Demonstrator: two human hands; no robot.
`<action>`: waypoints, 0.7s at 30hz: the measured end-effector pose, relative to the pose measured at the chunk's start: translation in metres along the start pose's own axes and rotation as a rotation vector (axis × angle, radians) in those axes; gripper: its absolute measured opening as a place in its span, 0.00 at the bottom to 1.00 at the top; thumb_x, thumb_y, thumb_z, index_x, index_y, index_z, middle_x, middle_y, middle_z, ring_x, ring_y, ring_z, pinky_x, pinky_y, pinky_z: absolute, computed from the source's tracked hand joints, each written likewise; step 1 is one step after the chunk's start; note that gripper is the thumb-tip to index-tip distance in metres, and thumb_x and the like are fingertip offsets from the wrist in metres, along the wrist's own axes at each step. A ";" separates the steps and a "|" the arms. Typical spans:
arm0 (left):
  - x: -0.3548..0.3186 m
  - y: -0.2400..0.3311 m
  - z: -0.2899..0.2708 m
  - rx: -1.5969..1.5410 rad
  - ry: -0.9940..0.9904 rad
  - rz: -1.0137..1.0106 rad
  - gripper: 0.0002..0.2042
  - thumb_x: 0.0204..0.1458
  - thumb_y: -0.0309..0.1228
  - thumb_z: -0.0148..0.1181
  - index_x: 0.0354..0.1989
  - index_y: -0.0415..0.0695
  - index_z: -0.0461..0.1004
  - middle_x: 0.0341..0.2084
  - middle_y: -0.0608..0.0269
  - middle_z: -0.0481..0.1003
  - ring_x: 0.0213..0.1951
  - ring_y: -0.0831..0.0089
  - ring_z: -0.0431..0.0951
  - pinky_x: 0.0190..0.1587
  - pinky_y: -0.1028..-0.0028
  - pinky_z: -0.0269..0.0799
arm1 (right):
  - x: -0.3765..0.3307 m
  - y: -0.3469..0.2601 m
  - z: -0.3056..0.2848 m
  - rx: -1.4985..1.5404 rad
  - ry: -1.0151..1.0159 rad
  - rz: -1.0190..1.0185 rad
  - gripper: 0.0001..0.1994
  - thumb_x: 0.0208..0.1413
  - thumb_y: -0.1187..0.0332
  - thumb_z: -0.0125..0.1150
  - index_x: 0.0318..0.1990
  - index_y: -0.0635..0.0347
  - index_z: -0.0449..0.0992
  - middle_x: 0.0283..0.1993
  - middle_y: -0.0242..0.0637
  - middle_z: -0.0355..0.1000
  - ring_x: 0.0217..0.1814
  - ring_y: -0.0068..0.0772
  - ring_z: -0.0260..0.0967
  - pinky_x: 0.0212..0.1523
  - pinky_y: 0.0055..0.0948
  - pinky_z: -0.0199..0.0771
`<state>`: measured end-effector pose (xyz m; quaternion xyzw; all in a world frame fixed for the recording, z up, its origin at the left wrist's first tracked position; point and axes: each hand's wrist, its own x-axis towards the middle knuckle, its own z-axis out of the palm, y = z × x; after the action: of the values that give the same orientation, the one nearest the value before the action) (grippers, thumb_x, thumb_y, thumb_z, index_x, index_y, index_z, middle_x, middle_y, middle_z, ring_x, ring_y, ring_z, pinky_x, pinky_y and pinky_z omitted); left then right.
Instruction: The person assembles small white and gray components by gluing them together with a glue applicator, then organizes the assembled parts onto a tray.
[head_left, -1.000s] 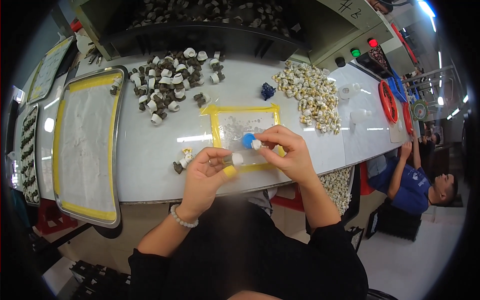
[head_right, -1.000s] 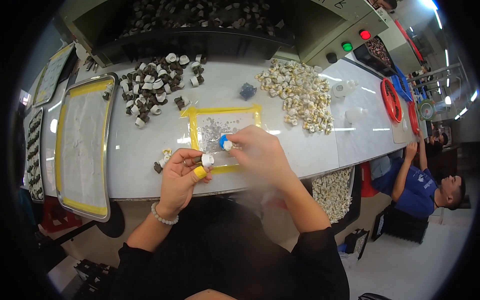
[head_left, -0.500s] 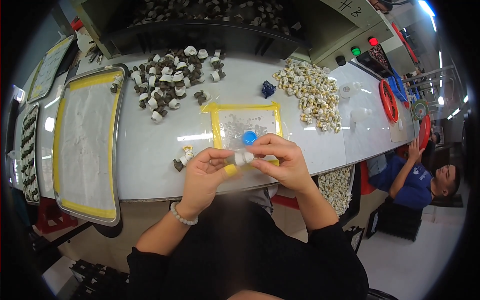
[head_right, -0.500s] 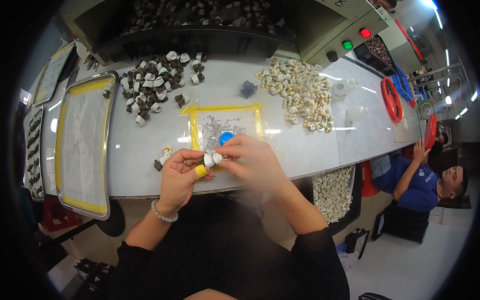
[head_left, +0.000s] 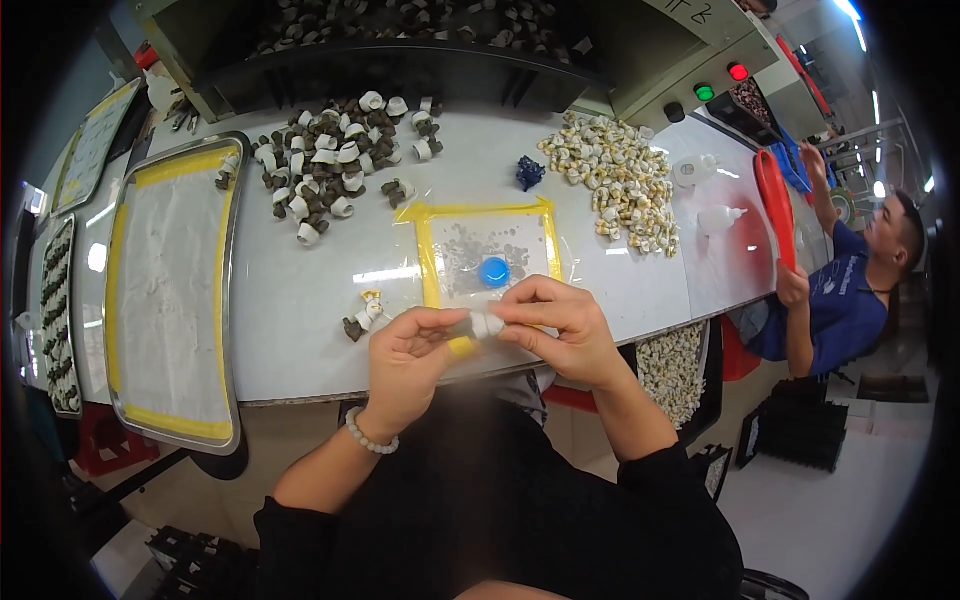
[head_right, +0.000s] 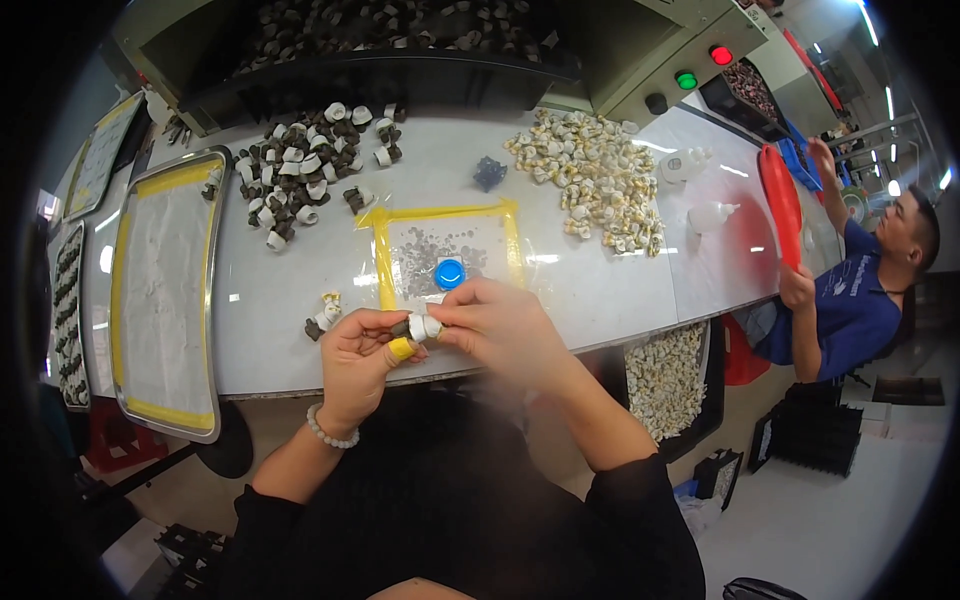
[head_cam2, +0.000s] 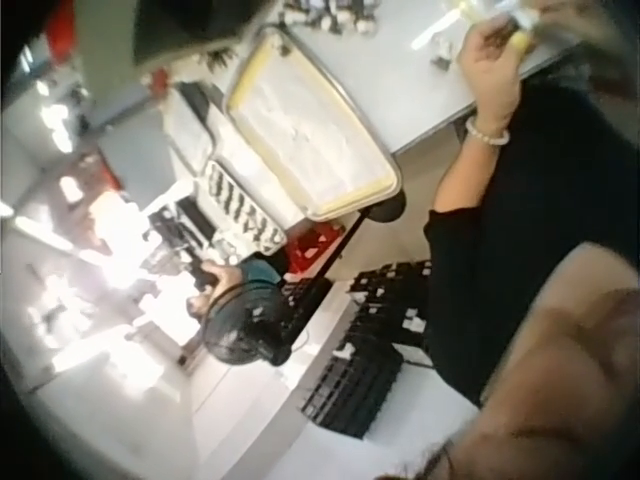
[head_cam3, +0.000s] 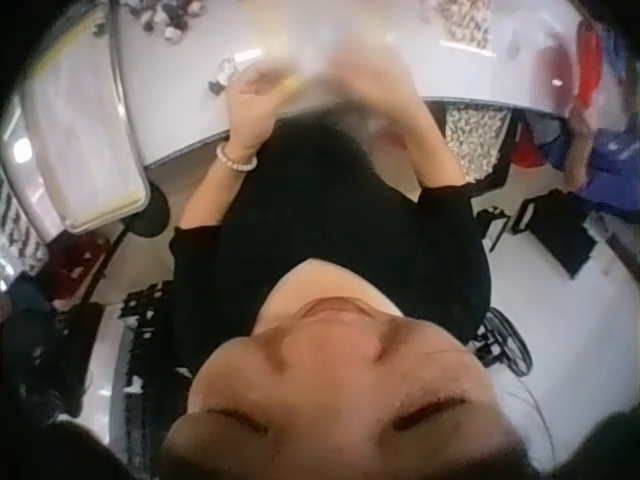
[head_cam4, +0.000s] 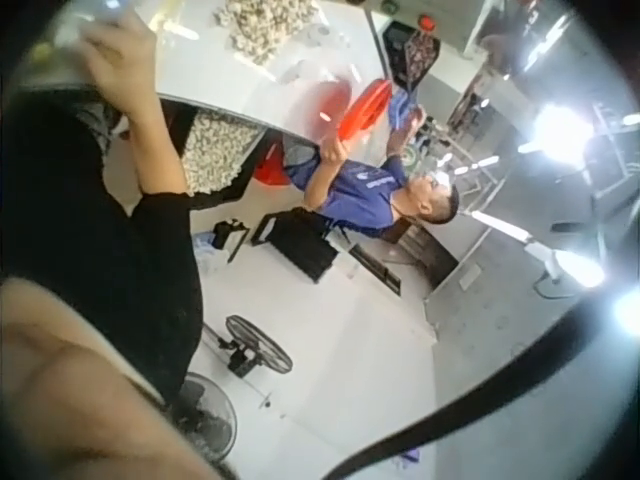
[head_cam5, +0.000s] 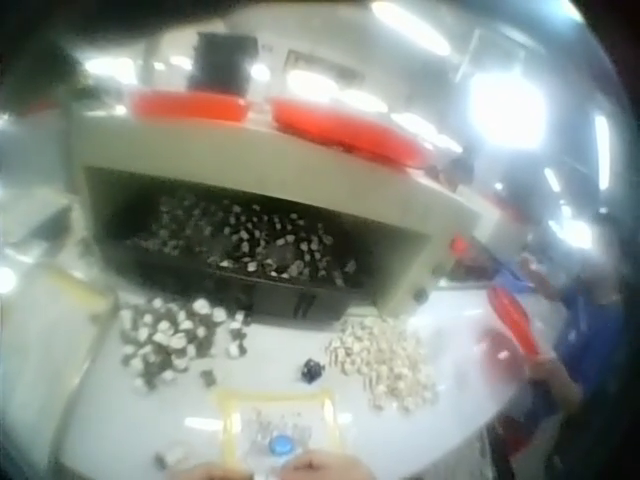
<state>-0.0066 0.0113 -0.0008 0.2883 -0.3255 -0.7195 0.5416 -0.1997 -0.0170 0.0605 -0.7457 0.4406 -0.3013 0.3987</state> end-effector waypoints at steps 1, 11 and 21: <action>0.000 0.000 0.000 0.013 0.000 -0.002 0.12 0.49 0.14 0.57 0.43 0.31 0.69 0.41 0.53 0.74 0.42 0.70 0.76 0.47 0.73 0.75 | 0.000 0.000 0.000 -0.002 0.004 0.003 0.13 0.44 0.79 0.64 0.41 0.66 0.78 0.36 0.38 0.73 0.35 0.26 0.68 0.34 0.21 0.67; 0.002 0.000 0.004 0.061 0.053 0.024 0.11 0.50 0.18 0.58 0.42 0.33 0.68 0.35 0.51 0.75 0.31 0.68 0.78 0.37 0.72 0.78 | 0.005 0.010 0.001 0.116 -0.027 -0.015 0.13 0.45 0.79 0.62 0.41 0.65 0.78 0.36 0.38 0.73 0.35 0.28 0.69 0.34 0.22 0.68; -0.009 0.062 -0.039 0.836 0.288 0.460 0.14 0.42 0.13 0.58 0.40 0.35 0.69 0.38 0.58 0.72 0.38 0.72 0.73 0.43 0.76 0.69 | -0.002 0.053 -0.075 -0.666 0.414 0.089 0.08 0.44 0.76 0.62 0.35 0.63 0.75 0.37 0.40 0.71 0.36 0.38 0.70 0.38 0.31 0.71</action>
<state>0.0625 0.0015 0.0243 0.4977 -0.5633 -0.3422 0.5638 -0.2827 -0.0552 0.0517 -0.7378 0.6174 -0.2682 0.0503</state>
